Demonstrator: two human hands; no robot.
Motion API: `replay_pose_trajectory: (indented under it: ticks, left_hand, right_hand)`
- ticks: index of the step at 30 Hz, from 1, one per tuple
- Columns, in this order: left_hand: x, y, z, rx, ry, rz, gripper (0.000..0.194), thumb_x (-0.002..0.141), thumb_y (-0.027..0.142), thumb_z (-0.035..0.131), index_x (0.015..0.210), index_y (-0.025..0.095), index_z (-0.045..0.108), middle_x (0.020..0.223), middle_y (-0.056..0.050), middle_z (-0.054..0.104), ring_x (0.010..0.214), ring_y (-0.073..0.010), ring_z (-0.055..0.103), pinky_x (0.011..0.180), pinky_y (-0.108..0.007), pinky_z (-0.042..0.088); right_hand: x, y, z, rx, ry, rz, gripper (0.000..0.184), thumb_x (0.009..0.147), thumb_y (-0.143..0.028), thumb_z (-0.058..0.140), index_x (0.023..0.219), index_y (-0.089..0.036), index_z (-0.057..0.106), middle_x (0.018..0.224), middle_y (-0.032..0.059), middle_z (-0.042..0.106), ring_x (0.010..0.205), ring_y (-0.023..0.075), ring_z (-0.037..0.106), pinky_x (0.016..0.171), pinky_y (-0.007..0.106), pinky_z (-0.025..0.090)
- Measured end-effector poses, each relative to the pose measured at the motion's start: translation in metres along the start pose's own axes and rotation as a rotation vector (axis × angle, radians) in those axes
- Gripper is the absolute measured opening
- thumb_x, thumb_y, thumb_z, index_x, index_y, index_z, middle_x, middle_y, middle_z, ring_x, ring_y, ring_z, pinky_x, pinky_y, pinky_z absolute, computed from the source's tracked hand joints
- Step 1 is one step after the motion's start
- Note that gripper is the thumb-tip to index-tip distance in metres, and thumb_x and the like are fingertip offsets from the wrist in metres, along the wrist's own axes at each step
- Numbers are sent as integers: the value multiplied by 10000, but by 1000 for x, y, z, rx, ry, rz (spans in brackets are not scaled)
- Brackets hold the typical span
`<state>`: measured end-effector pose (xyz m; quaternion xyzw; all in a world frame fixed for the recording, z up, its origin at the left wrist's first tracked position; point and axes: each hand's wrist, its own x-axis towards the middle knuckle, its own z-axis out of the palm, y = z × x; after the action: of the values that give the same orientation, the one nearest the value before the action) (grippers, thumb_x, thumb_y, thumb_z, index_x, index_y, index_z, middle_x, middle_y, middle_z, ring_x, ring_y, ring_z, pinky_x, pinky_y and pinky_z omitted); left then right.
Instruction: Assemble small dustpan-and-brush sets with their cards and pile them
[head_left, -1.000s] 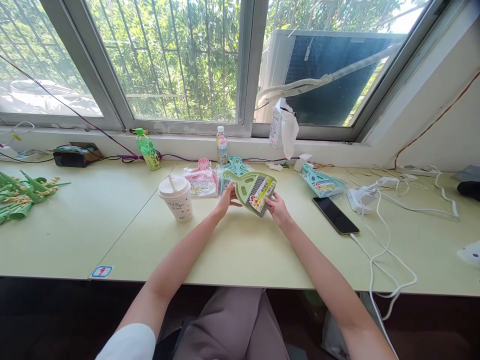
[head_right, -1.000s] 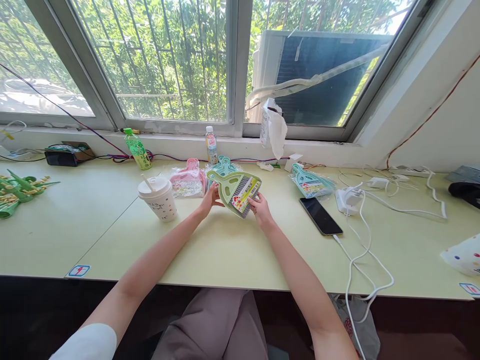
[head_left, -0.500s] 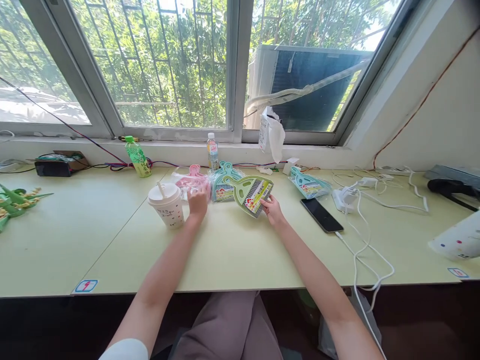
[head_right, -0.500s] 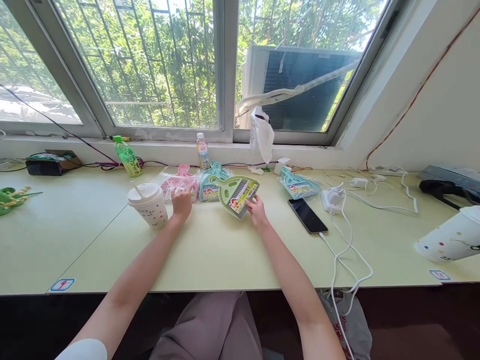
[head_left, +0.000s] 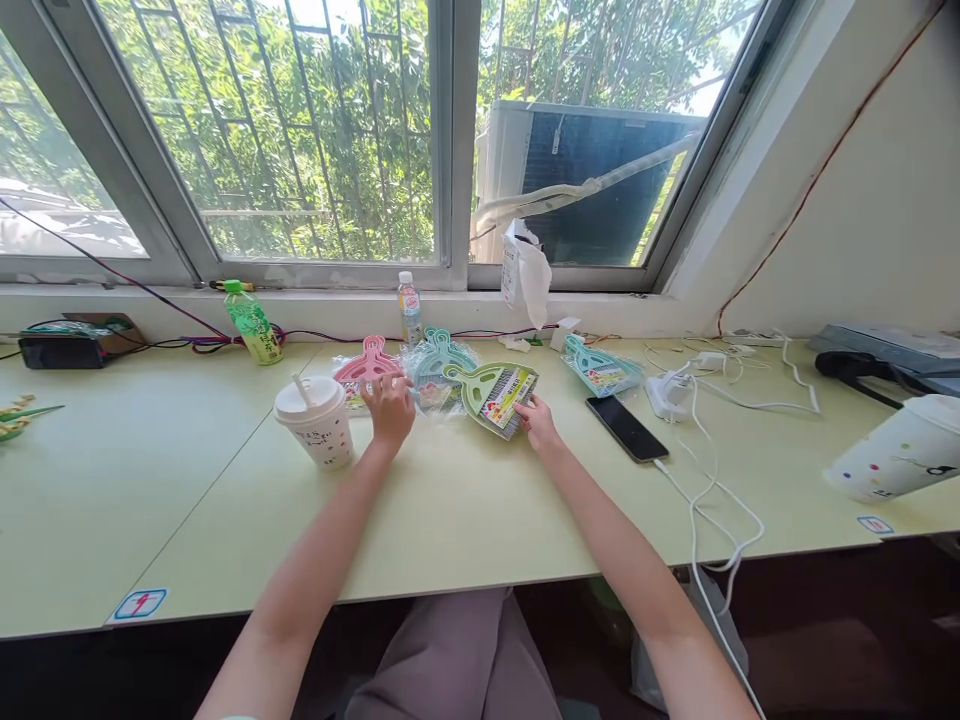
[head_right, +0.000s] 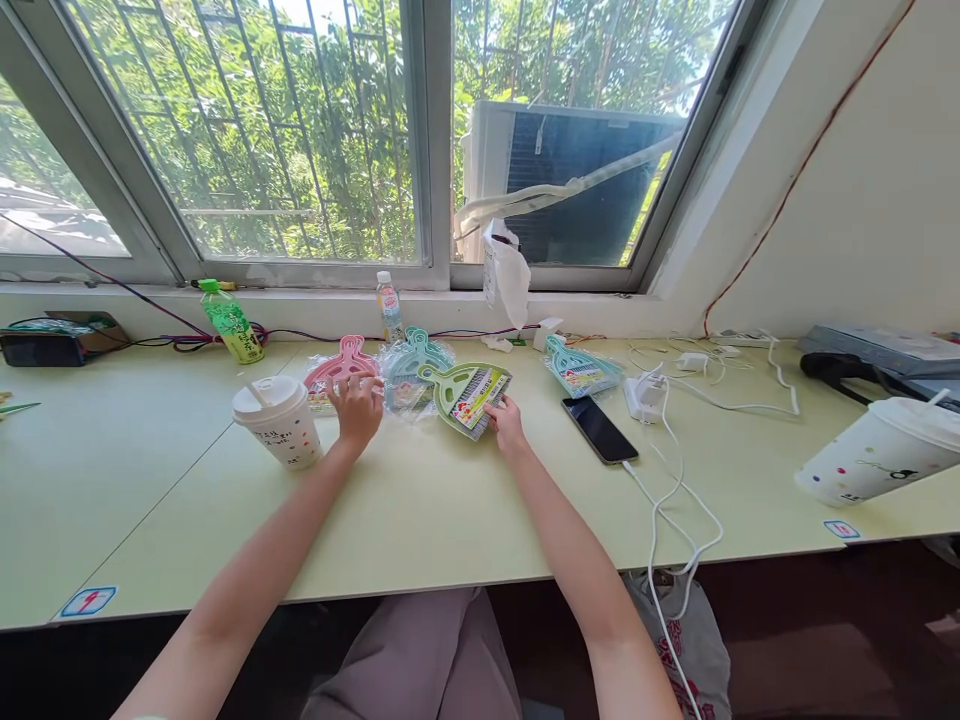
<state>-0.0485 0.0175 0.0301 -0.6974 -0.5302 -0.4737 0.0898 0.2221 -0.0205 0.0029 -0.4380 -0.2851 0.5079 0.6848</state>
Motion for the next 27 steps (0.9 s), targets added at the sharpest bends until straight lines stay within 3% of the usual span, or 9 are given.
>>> replay_pose_trajectory:
  ticks: [3, 6, 10, 13, 16, 23, 27]
  left_hand:
    - [-8, 12, 10, -44, -88, 115, 301, 757, 291, 617, 1053, 250, 654, 1289, -107, 544, 1289, -324, 384, 1150, -559, 25]
    - [-14, 16, 16, -55, -170, 203, 391, 726, 182, 619, 1107, 266, 634, 1364, -87, 495, 1330, -322, 348, 1151, -550, 70]
    - [-7, 2, 13, 6, -200, 72, 299, 805, 111, 482, 1007, 234, 664, 1215, -111, 586, 1222, -312, 443, 1043, -503, 314]
    - [1, -9, 8, 6, -130, -52, 288, 856, 159, 433, 1046, 211, 644, 1060, -119, 620, 1090, -298, 508, 909, -425, 426]
    - [5, -12, 4, -35, -27, -108, 283, 881, 188, 414, 1078, 200, 617, 1000, -104, 619, 1013, -274, 531, 870, -383, 434]
    - [-3, 7, 2, -45, 18, -72, 243, 893, 233, 443, 1035, 248, 638, 1053, -84, 634, 1068, -281, 504, 973, -434, 312]
    - [-9, 23, 0, -147, -36, 6, 234, 900, 274, 455, 1035, 267, 647, 1081, -73, 641, 1066, -262, 525, 1014, -433, 275]
  right_hand:
    - [1, 2, -1, 1, -8, 5, 332, 634, -96, 716, 908, -214, 573, 878, 25, 729, 834, 199, 708, 790, 366, 610]
    - [0, 0, -1, -1, -20, 13, 338, 644, -107, 718, 928, -218, 572, 910, 23, 730, 850, 190, 707, 799, 353, 608]
    - [-3, -8, 1, -5, -69, 37, 333, 653, -112, 719, 937, -215, 578, 927, 23, 732, 853, 188, 710, 789, 344, 609]
    - [-7, -13, 5, -39, -194, 81, 347, 648, -114, 733, 959, -197, 602, 907, 43, 740, 824, 192, 715, 767, 326, 608]
    - [-9, -13, 8, -77, -295, 115, 380, 628, -107, 754, 976, -182, 621, 895, 58, 744, 802, 197, 718, 751, 321, 607]
    - [-5, 0, 5, -19, -45, 33, 280, 641, -74, 713, 874, -191, 611, 846, 37, 737, 790, 190, 713, 770, 335, 611]
    - [-11, 5, 13, 37, -121, 24, 293, 637, -130, 742, 892, -210, 619, 899, 18, 735, 880, 194, 704, 834, 344, 595]
